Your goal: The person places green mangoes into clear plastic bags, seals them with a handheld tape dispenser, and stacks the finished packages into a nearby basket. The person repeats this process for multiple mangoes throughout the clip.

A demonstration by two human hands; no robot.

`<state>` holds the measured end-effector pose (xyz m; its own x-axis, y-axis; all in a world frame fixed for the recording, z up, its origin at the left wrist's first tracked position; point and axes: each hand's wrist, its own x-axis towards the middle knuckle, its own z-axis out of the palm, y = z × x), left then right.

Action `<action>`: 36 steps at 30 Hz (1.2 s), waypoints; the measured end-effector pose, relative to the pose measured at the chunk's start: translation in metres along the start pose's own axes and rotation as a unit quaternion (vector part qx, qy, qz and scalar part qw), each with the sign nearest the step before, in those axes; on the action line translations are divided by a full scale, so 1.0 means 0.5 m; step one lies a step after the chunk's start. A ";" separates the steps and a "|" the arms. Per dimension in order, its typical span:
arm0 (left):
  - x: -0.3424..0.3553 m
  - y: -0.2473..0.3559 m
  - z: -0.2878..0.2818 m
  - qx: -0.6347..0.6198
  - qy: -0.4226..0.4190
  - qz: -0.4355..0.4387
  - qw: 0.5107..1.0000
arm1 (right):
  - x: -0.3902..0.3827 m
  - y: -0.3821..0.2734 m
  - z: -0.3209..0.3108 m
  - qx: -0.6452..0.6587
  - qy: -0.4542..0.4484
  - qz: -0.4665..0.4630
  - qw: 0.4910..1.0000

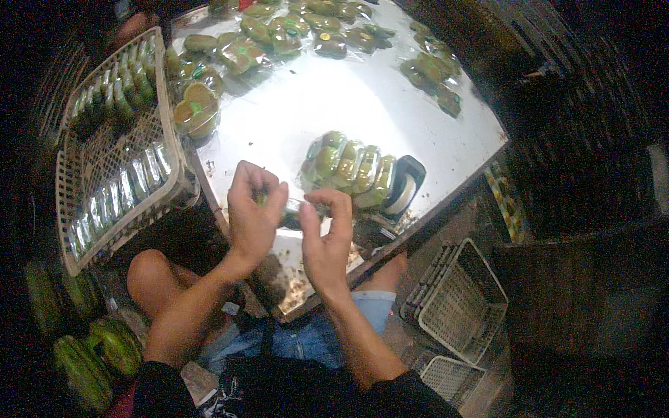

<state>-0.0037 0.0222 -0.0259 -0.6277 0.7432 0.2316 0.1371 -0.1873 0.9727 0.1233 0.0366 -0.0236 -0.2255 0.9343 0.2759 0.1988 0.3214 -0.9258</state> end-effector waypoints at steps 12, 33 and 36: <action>0.086 0.009 -0.044 -0.426 -0.148 -0.277 0.849 | 0.103 0.026 -0.020 0.241 -0.088 0.214 0.943; 0.224 -0.047 -0.094 0.360 0.083 0.048 0.928 | 0.493 0.129 0.382 0.082 -0.209 0.183 0.957; 0.218 -0.035 -0.111 0.412 0.112 0.112 0.897 | 0.420 0.038 0.302 0.007 -0.220 -0.050 0.974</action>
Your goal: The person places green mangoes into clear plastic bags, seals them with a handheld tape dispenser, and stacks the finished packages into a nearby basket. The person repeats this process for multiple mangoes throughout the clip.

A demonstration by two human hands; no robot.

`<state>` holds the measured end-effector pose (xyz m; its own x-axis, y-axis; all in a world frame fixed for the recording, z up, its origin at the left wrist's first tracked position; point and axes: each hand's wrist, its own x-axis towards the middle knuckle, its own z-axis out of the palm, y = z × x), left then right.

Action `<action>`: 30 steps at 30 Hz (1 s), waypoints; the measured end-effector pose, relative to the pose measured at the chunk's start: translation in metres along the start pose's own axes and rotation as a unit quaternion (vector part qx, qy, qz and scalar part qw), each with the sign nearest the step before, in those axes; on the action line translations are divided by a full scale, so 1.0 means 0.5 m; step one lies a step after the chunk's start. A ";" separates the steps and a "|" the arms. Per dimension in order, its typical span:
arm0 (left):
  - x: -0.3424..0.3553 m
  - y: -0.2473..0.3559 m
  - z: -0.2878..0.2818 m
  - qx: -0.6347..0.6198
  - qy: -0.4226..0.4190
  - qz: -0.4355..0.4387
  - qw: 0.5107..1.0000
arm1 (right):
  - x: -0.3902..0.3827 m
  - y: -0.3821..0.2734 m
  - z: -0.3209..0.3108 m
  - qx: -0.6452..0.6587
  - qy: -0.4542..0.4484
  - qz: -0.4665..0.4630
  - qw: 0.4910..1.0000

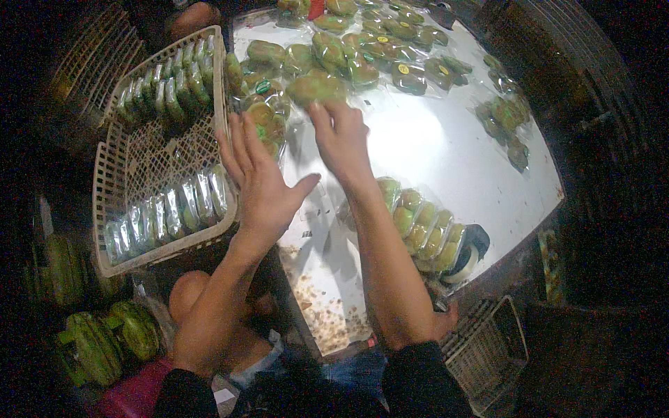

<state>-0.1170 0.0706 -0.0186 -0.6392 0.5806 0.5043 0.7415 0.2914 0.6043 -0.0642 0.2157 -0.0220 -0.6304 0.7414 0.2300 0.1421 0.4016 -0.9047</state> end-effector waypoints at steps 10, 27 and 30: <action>-0.065 0.056 -0.037 -0.472 -0.305 -0.146 0.814 | -0.394 -0.116 -0.081 0.131 0.216 0.074 0.965; -0.200 0.142 -0.124 -0.445 -0.207 -0.103 0.865 | -0.522 -0.192 -0.157 0.281 0.174 -0.038 0.943; -0.207 0.155 -0.114 -0.399 -0.096 -0.077 0.909 | -0.526 -0.201 -0.148 0.360 0.150 -0.009 0.921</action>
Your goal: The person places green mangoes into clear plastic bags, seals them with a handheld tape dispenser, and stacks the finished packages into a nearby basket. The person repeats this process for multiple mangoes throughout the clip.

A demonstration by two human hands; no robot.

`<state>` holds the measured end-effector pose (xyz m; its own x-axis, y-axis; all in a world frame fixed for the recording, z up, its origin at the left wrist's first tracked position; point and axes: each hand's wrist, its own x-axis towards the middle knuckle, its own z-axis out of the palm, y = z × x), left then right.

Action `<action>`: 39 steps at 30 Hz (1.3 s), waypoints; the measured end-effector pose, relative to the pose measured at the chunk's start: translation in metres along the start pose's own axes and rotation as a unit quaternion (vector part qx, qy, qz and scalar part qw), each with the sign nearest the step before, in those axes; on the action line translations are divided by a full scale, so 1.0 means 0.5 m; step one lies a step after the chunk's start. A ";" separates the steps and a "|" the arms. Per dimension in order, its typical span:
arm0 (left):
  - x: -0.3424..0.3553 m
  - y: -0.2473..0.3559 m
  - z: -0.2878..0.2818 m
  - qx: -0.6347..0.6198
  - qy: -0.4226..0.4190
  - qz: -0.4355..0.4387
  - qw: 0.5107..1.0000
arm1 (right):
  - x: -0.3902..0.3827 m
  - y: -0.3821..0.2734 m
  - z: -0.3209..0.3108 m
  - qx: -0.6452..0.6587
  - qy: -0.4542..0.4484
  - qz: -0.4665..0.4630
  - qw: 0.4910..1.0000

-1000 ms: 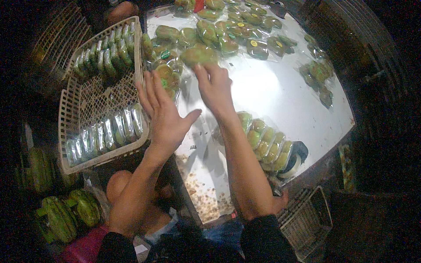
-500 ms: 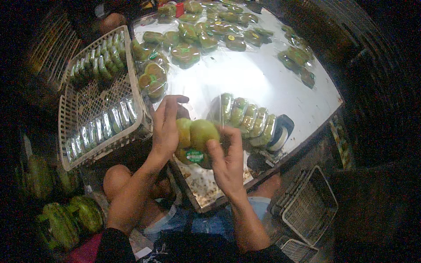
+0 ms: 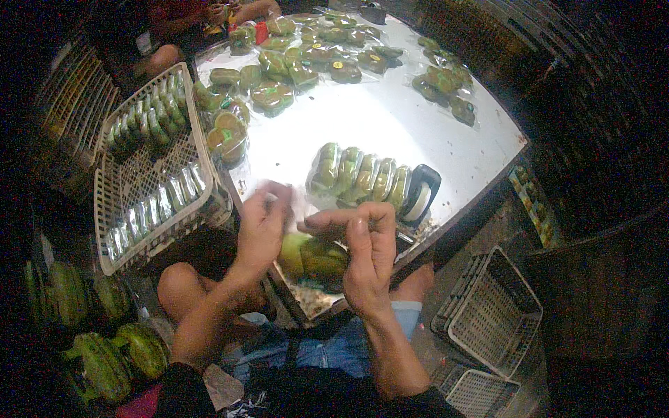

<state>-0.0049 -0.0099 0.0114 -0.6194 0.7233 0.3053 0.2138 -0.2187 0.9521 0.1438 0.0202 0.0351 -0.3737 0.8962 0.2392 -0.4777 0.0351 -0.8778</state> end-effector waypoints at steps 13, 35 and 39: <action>-0.010 0.047 -0.010 -0.270 -0.140 -0.212 0.929 | 0.004 0.029 0.005 -0.456 0.062 -0.377 0.804; 0.022 0.054 -0.053 -0.058 -0.231 -0.057 0.970 | 0.013 0.004 -0.001 -0.612 -0.038 -0.197 0.765; 0.032 0.046 -0.049 0.129 -0.227 0.145 0.954 | 0.022 0.012 -0.021 -0.552 -0.014 -0.201 0.809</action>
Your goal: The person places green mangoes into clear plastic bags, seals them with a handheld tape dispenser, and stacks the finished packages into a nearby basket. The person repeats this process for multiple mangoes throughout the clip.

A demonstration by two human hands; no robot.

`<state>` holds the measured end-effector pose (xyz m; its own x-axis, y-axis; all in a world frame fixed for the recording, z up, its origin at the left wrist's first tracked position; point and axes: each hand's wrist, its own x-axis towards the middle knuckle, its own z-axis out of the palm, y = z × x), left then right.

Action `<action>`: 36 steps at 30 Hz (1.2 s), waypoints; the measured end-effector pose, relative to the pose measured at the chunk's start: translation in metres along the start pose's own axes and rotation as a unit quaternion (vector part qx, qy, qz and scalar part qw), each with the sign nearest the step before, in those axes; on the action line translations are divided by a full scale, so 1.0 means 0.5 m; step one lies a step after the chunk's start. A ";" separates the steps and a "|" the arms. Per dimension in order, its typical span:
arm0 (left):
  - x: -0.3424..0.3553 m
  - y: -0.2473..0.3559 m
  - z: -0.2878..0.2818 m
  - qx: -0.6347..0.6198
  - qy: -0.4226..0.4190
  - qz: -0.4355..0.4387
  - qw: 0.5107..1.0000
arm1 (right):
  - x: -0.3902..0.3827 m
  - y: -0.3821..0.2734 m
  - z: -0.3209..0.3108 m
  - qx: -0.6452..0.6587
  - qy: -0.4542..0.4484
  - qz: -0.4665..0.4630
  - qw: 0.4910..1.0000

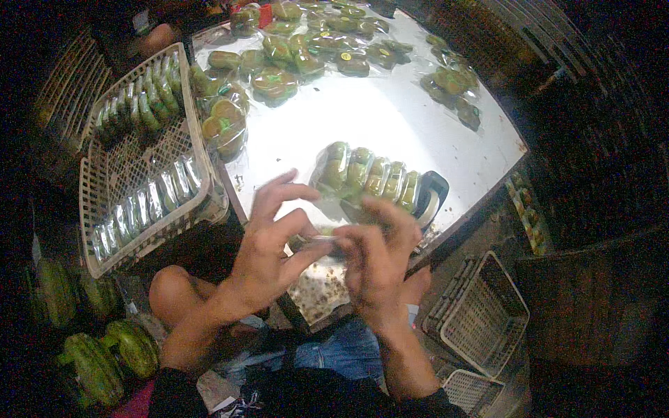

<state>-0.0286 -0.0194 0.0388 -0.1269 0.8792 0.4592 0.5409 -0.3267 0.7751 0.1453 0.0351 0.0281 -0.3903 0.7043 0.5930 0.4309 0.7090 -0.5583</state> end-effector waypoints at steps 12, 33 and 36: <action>-0.006 -0.013 0.071 -0.304 0.208 -0.153 0.917 | -0.050 0.128 -0.035 0.084 0.181 0.264 0.944; 0.008 -0.119 0.147 -0.190 0.206 -0.211 0.936 | -0.143 0.085 0.037 0.177 -0.003 0.285 0.942; 0.000 -0.089 0.136 -0.180 0.208 -0.198 0.941 | -0.079 0.034 0.087 0.098 -0.004 0.164 0.982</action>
<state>0.0039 0.0184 -0.0252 -0.6138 0.7696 0.1762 0.0762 -0.1643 0.9835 0.1326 0.0212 -0.0300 -0.2639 0.8951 0.3593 0.3696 0.4379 -0.8195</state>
